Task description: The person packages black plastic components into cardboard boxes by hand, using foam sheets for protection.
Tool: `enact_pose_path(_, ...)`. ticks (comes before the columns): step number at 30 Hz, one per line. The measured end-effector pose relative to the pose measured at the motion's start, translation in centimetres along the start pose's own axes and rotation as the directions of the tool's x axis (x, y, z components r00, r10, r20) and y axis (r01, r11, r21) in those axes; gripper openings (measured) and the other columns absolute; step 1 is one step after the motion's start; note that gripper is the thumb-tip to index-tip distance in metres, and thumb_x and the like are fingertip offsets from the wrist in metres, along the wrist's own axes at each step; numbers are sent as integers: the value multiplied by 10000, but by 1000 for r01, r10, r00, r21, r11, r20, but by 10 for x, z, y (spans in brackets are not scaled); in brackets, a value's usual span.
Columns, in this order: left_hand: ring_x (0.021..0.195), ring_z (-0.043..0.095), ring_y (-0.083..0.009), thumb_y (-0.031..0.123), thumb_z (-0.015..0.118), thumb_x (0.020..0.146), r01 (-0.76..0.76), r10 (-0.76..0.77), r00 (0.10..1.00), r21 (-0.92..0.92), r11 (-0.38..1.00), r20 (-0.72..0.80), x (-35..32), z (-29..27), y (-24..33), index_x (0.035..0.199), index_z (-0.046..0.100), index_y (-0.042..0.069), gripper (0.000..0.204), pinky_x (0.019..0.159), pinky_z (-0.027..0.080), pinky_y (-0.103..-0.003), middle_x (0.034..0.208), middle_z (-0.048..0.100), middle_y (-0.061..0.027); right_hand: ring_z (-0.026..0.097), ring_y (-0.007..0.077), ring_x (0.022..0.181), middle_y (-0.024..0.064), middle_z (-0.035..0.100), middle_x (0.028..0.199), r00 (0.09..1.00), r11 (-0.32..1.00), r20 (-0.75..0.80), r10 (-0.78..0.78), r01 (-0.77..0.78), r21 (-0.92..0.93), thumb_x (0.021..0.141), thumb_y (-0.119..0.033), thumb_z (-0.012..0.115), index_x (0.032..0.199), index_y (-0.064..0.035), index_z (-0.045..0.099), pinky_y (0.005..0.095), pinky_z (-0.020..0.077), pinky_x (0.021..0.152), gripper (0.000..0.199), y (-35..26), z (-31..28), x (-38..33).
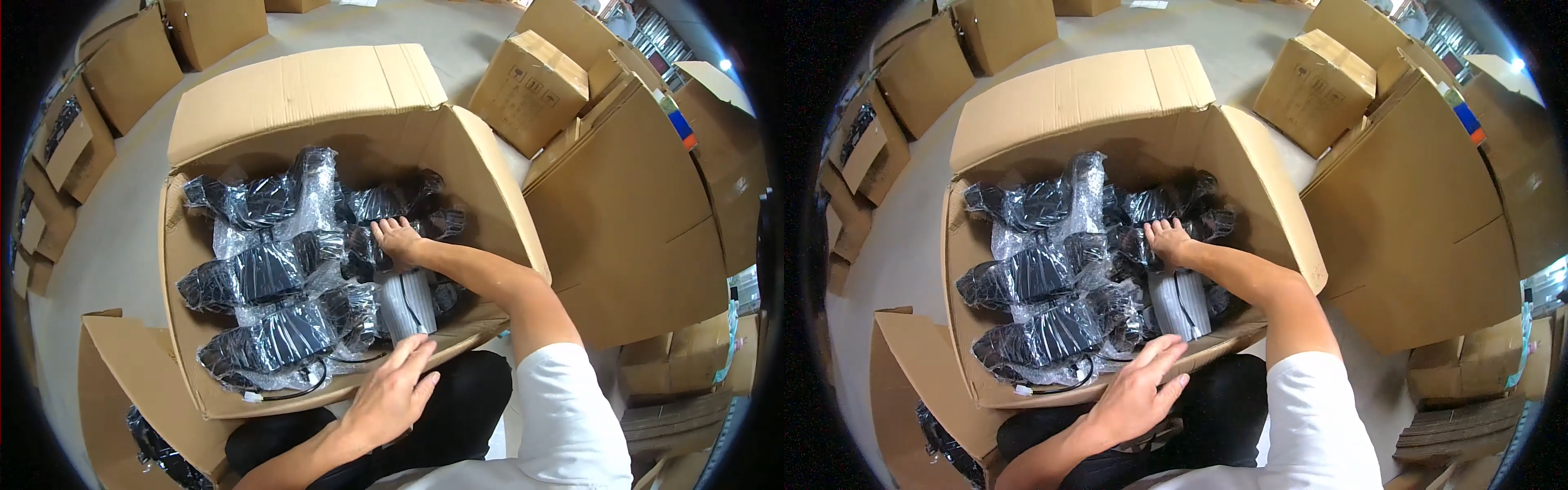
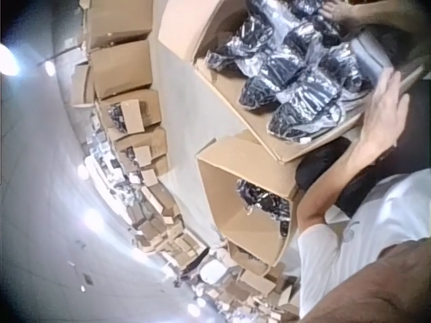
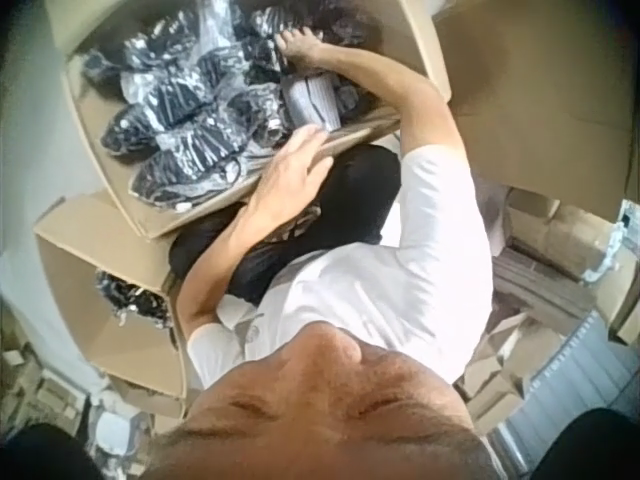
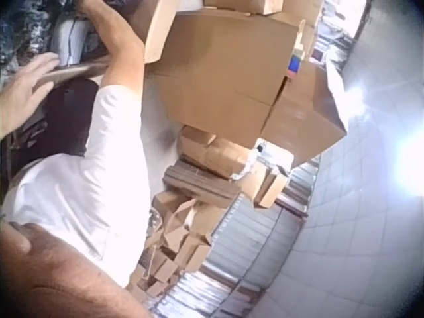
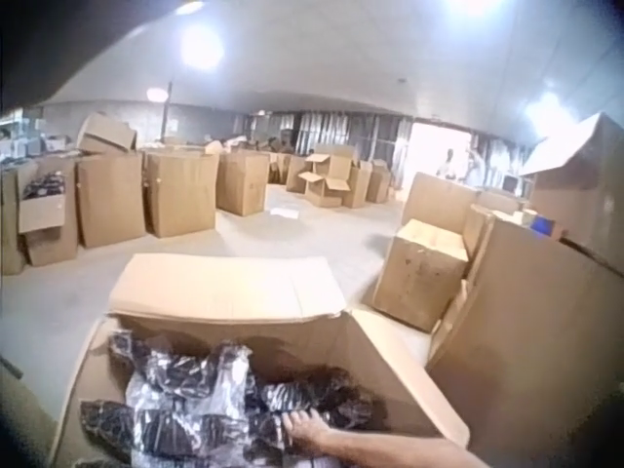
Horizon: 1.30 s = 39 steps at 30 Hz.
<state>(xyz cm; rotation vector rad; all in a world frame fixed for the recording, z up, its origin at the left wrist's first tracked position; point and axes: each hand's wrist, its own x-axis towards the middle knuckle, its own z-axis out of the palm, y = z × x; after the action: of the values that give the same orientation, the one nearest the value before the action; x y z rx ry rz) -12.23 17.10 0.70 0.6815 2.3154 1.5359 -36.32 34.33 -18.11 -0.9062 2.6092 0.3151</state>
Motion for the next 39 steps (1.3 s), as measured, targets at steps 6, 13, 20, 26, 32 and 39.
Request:
enact_pose_path(6, 1106, 625, -430, 145, 609, 961, -29, 28, 999, 87, 996, 19, 5, 7, -2, 1318, 527, -78, 428, 928, 526, -472, 1386, 495, -268, 472, 327, 1297, 173, 486, 1377, 998, 999, -43, 38, -39, -19, 541, -348, 951, 1528, 34, 275, 558, 366, 1089, 1255, 1, 46, 18)
enact_pose_path(13, 1141, 601, -422, 150, 656, 930, -20, 32, 998, 214, 977, -51, -23, 3, -9, 1337, 513, -48, 475, 962, 505, -470, 1378, 483, -258, 457, 371, 1324, 218, 476, 1394, 985, 991, -118, -129, 122, -62, 654, -208, 848, 1470, 66, 326, 551, 364, 1115, 1007, -41, 40, 29)
enact_pose_path(20, 1029, 618, -354, 144, 654, 859, -189, 217, 968, 204, 961, -124, -38, 1, 16, 1190, 547, -67, 406, 899, 516, -434, 1194, 523, -204, 677, 229, 937, 38, 711, 1080, 924, 947, -351, -153, 239, 216, 1001, -270, 480, 1154, -131, 667, 415, 557, 834, 279, 27, 46, -9)
enact_pose_path(26, 888, 702, -289, 204, 688, 910, -74, 356, 831, 549, 833, -428, -229, -146, 45, 1069, 697, 12, 250, 776, 579, -387, 1010, 713, -130, 630, 355, 1170, 267, 636, 1276, 999, 913, -41, -6, 23, 407, 818, -163, 757, 1355, 105, 521, 395, 499, 995, 645, 30, -73, -99)
enact_pose_path(32, 970, 682, -291, 231, 758, 842, 772, -644, 608, 157, 616, -464, -416, -238, -131, 1155, 630, -54, 443, 864, 551, -388, 1006, 693, -194, 637, 179, 1001, 174, 685, 1138, 981, 633, 10, 196, -134, 763, 889, -83, 705, 1342, 110, 532, 320, 526, 844, 522, -1, -80, -217)
enact_pose_path(39, 1023, 663, -371, 325, 841, 685, 671, -796, 602, 582, 458, -67, -512, -142, -237, 1070, 630, 8, 541, 891, 529, -477, 977, 681, -184, 651, 167, 904, 134, 708, 1052, 953, 602, -47, 300, -151, 785, 935, -89, 676, 1308, 99, 571, 309, 533, 810, 430, -29, -75, -225)
